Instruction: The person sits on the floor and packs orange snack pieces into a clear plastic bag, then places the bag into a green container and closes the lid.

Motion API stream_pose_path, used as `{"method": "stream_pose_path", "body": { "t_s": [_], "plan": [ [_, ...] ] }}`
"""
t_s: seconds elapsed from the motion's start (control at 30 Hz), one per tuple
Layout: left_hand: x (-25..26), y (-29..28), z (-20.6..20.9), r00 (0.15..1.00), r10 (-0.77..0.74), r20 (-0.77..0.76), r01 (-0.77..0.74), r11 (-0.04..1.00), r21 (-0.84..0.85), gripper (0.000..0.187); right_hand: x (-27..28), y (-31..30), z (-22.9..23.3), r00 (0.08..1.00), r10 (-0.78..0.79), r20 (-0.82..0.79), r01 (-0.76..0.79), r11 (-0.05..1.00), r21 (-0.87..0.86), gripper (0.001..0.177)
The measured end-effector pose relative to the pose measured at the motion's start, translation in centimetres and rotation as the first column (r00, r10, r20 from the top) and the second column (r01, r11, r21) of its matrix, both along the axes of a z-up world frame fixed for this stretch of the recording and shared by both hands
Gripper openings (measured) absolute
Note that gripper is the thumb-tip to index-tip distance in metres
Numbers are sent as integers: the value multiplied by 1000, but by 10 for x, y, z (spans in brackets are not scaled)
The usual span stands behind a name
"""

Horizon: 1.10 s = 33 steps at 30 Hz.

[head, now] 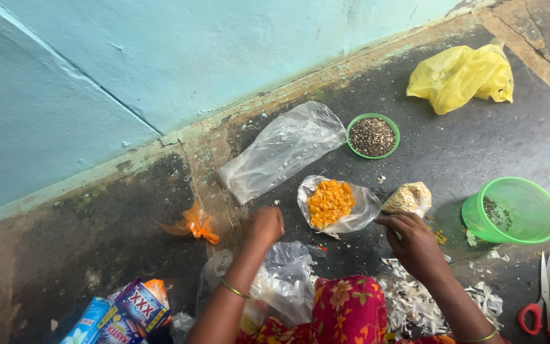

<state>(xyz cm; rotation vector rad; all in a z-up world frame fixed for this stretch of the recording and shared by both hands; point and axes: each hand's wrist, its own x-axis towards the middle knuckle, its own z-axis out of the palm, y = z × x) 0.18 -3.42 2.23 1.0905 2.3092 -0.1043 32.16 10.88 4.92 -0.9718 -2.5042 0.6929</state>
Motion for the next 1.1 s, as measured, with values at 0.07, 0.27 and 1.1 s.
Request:
{"method": "stream_pose_path", "body": {
  "t_s": [0.07, 0.27, 1.1],
  "plan": [
    [-11, -1, 18, 997, 58, -58, -43, 972, 230, 15, -1, 2, 1, 1000, 12, -23, -12, 1000, 0, 24],
    [16, -4, 32, 976, -178, 126, 185, 982, -46, 78, -3, 11, 2, 999, -33, -26, 32, 999, -31, 27],
    [33, 22, 93, 874, 219, 434, -480, 526, 702, 28, -28, -17, 18, 896, -275, -349, -140, 571, -809, 37]
  ]
}}
